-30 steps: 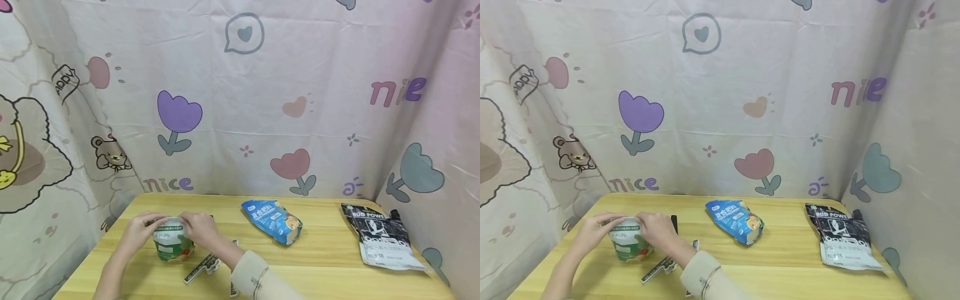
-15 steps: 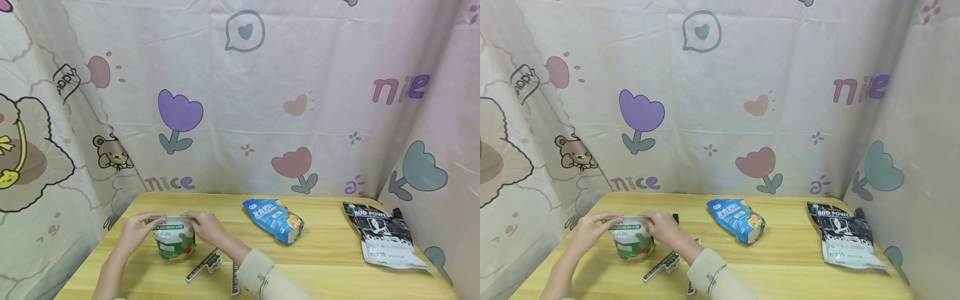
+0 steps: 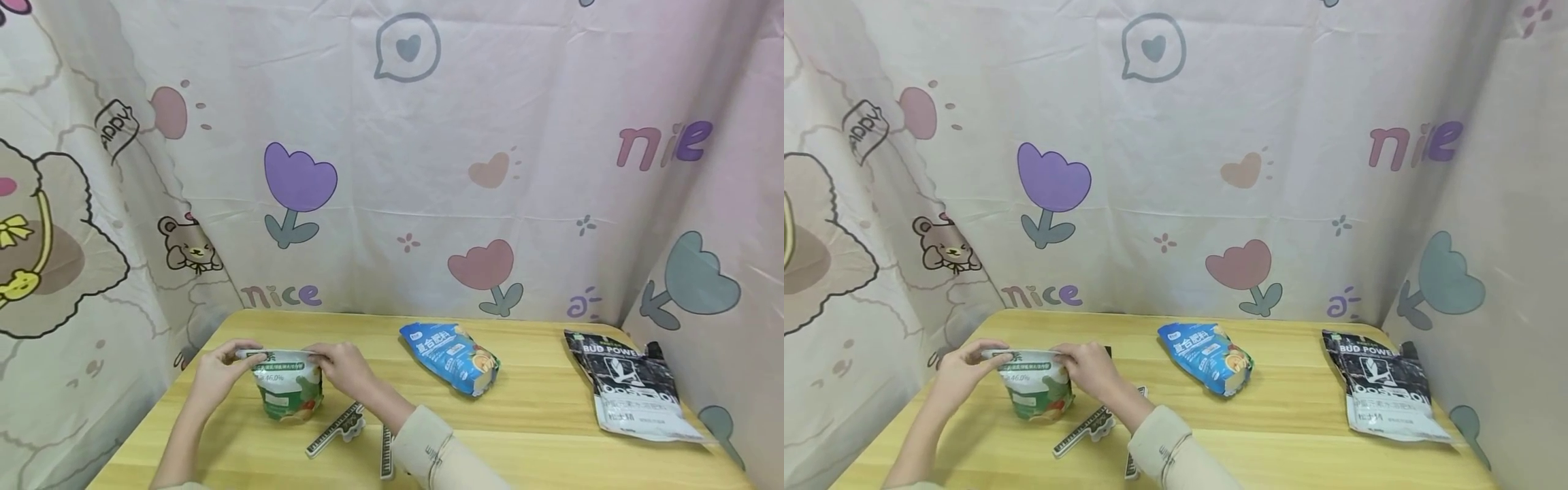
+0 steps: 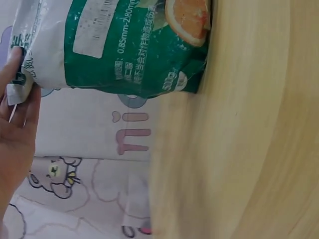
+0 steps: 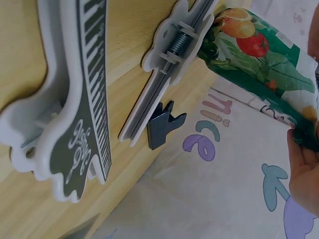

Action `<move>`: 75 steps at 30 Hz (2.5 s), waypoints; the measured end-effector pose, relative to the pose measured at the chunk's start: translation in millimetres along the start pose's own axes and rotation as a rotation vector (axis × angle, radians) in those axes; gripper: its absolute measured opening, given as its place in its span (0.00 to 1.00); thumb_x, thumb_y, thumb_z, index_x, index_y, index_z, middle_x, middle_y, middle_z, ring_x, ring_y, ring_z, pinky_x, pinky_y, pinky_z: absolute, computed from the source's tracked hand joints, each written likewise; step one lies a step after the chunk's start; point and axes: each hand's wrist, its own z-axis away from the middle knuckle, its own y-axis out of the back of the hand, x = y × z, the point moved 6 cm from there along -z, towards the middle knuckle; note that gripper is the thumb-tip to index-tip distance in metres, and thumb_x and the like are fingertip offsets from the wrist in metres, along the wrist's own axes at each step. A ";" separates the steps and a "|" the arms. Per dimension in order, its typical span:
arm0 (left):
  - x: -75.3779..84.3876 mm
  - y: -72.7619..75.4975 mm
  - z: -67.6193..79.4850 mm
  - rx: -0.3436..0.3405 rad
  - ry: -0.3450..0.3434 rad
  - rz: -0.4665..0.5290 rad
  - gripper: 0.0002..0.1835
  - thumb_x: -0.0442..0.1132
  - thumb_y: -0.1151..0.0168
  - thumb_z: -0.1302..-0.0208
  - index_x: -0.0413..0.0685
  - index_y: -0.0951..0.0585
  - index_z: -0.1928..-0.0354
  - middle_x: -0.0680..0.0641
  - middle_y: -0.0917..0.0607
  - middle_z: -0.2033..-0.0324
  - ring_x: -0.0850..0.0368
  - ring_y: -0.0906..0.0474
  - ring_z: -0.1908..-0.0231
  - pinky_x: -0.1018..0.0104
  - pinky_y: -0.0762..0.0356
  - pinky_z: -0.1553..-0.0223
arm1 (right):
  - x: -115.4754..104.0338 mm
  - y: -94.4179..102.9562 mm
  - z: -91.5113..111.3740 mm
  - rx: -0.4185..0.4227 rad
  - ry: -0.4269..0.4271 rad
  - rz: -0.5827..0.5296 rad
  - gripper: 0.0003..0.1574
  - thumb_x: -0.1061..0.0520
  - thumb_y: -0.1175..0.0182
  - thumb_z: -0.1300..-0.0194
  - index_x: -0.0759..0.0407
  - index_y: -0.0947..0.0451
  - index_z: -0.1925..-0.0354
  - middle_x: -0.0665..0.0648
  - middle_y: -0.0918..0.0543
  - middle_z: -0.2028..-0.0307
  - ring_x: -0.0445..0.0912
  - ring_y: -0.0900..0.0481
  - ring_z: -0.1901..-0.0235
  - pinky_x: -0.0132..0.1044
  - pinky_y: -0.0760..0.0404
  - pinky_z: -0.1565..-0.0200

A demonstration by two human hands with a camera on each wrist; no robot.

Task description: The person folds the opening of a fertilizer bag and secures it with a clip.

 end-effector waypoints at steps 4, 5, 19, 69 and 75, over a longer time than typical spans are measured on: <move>-7.3 -2.8 -0.3 -0.003 0.040 0.146 0.15 0.38 0.33 0.45 0.36 0.22 0.58 0.51 0.21 0.76 0.62 0.30 0.76 0.72 0.30 0.73 | 1.0 0.8 -1.5 -0.033 -0.021 -0.026 0.12 0.58 0.43 0.37 0.59 0.19 0.56 0.52 0.16 0.63 0.28 0.34 0.83 0.17 0.33 0.79; -9.4 -3.6 -0.4 -0.004 0.048 0.181 0.16 0.37 0.33 0.44 0.34 0.22 0.58 0.51 0.21 0.76 0.63 0.29 0.75 0.73 0.29 0.71 | 1.5 0.8 -2.2 -0.048 -0.023 -0.034 0.13 0.57 0.43 0.36 0.59 0.19 0.56 0.51 0.16 0.63 0.28 0.31 0.80 0.18 0.32 0.77; -30.4 -16.2 4.1 0.062 0.132 0.541 0.08 0.29 0.36 0.44 0.52 0.19 0.67 0.58 0.18 0.74 0.67 0.25 0.71 0.78 0.31 0.62 | 46.8 11.8 -10.4 -0.066 -0.295 -0.183 0.18 0.53 0.53 0.29 0.60 0.19 0.56 0.52 0.17 0.64 0.41 0.21 0.65 0.29 0.23 0.65; -135.5 -34.5 -18.2 0.088 0.153 0.539 0.16 0.39 0.33 0.45 0.40 0.23 0.57 0.52 0.17 0.70 0.61 0.24 0.67 0.73 0.32 0.57 | 134.5 5.7 20.8 -0.009 -0.661 0.018 0.13 0.60 0.34 0.50 0.63 0.26 0.66 0.57 0.22 0.72 0.48 0.25 0.75 0.37 0.23 0.73; -108.3 -29.6 -12.2 0.046 0.148 0.544 0.14 0.38 0.34 0.43 0.40 0.23 0.58 0.53 0.17 0.70 0.63 0.23 0.68 0.74 0.34 0.56 | 126.1 17.5 18.7 0.047 -0.702 -0.311 0.16 0.65 0.38 0.48 0.66 0.28 0.59 0.59 0.25 0.66 0.49 0.25 0.69 0.40 0.23 0.69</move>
